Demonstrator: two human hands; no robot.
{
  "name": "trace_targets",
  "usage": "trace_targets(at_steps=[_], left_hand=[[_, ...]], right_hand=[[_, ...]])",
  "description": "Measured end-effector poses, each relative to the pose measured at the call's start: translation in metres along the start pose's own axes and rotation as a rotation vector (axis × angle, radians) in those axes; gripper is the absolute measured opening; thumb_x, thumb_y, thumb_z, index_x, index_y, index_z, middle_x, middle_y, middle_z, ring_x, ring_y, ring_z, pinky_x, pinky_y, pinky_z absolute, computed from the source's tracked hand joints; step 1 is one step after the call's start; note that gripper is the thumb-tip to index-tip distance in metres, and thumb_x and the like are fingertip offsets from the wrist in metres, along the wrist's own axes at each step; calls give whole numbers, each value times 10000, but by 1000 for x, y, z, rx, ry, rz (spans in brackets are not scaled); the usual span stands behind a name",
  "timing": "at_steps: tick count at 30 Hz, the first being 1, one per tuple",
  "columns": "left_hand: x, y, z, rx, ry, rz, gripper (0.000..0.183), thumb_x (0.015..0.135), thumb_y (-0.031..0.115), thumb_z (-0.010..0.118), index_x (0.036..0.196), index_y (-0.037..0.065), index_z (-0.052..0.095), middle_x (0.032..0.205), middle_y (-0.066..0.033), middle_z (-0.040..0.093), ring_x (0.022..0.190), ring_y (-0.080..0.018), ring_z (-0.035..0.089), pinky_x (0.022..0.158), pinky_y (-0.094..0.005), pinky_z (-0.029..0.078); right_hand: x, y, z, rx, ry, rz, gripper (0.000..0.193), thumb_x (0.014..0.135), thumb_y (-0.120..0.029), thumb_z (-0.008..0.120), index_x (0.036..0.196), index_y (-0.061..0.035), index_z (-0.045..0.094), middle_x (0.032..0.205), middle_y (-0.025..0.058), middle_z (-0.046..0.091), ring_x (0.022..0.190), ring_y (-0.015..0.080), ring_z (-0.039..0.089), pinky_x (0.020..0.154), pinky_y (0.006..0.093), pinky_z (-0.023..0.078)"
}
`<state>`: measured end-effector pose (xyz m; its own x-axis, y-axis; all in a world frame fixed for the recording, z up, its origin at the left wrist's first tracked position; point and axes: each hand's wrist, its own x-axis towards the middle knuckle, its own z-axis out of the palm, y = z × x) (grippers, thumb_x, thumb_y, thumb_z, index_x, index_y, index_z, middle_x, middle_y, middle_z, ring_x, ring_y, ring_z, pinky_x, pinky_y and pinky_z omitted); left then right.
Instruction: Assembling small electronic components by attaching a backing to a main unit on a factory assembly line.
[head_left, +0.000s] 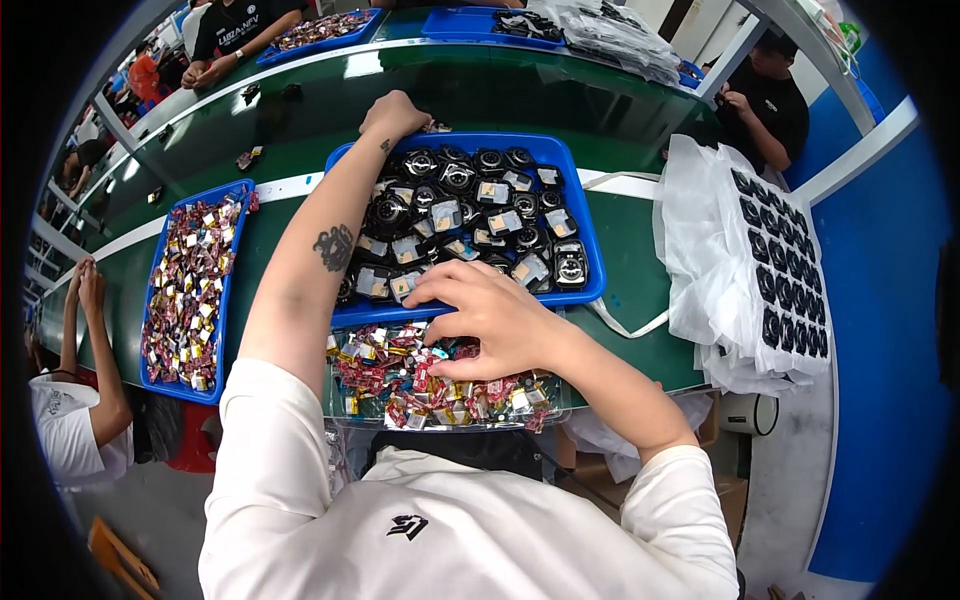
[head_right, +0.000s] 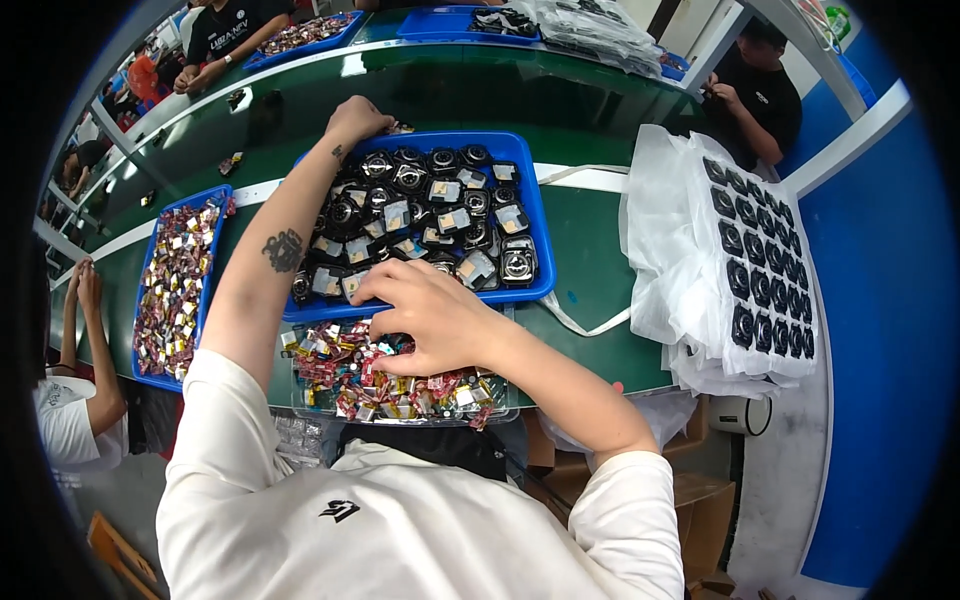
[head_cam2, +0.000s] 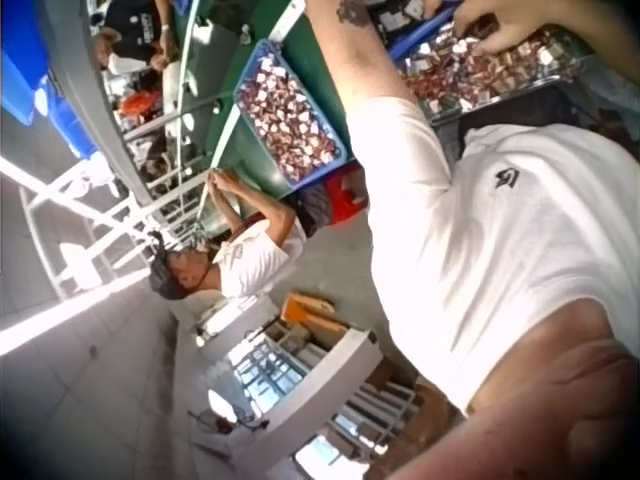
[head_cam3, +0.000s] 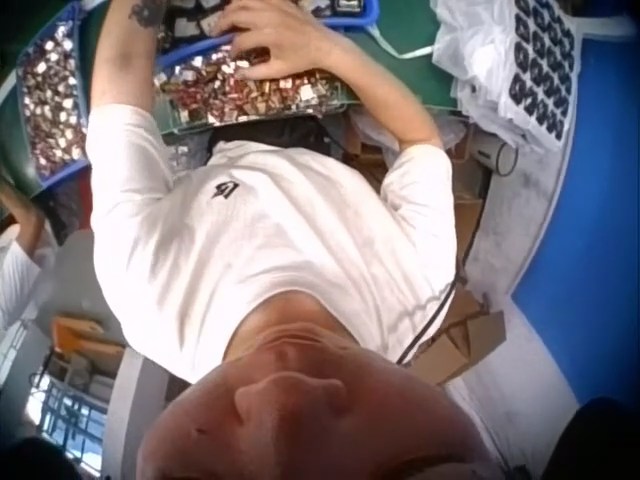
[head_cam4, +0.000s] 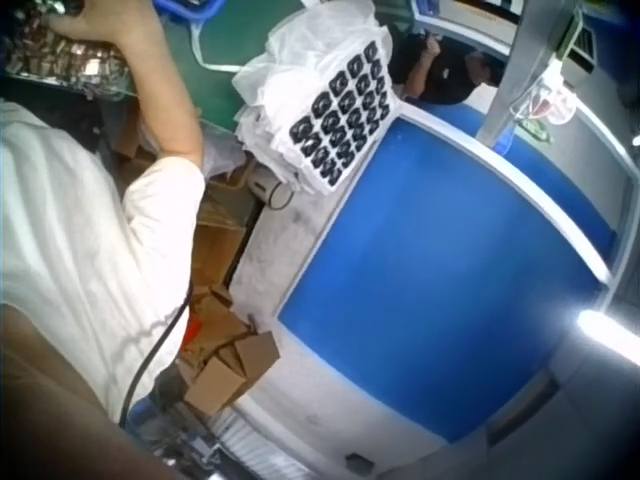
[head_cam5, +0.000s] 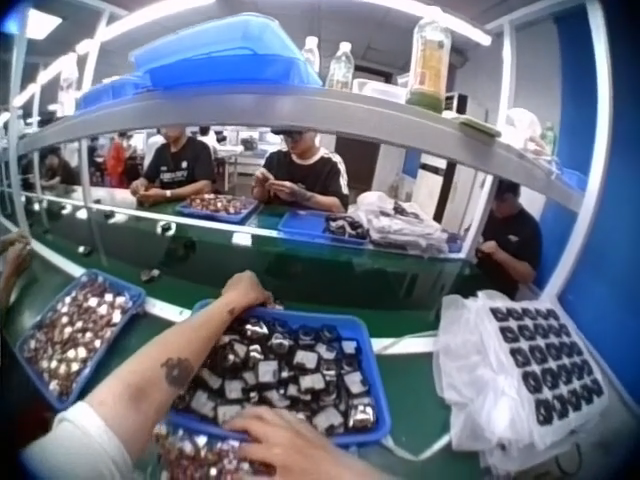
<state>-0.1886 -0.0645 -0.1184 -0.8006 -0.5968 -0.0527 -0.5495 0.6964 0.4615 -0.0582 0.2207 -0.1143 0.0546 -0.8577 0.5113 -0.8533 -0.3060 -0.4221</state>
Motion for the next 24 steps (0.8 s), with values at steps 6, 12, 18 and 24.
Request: trace_targets(at_steps=[6,12,18,24], left_hand=[[-100,7,-21,-312,260,674,182,821,174,629,916,30,688,864,-112,689,793,-184,661,724,-291,504],[-220,-20,-30,-552,24,866,86,791,8,634,875,5,651,898,-95,652,776,-151,617,614,-242,468],[-231,-50,-17,-487,185,1103,84,774,6,649,857,-8,654,830,-97,644,687,-134,614,579,-248,481],[-236,-51,-19,-637,74,856,70,771,-18,640,839,-12,658,815,-118,651,724,-186,628,617,-269,479]], right_hand=[[-1,-4,5,-10,-8,-18,230,651,-272,746,777,-100,659,1128,59,577,1138,273,482,896,438,388],[-4,-3,16,31,30,-9,127,698,-197,708,727,-93,641,1076,51,593,1079,245,503,914,415,381],[3,-17,7,54,-21,-34,199,678,-273,746,725,-127,618,791,4,493,775,187,478,663,334,356],[2,-17,13,-3,-247,-46,236,687,-300,728,746,-114,594,755,20,491,769,199,480,661,338,365]])
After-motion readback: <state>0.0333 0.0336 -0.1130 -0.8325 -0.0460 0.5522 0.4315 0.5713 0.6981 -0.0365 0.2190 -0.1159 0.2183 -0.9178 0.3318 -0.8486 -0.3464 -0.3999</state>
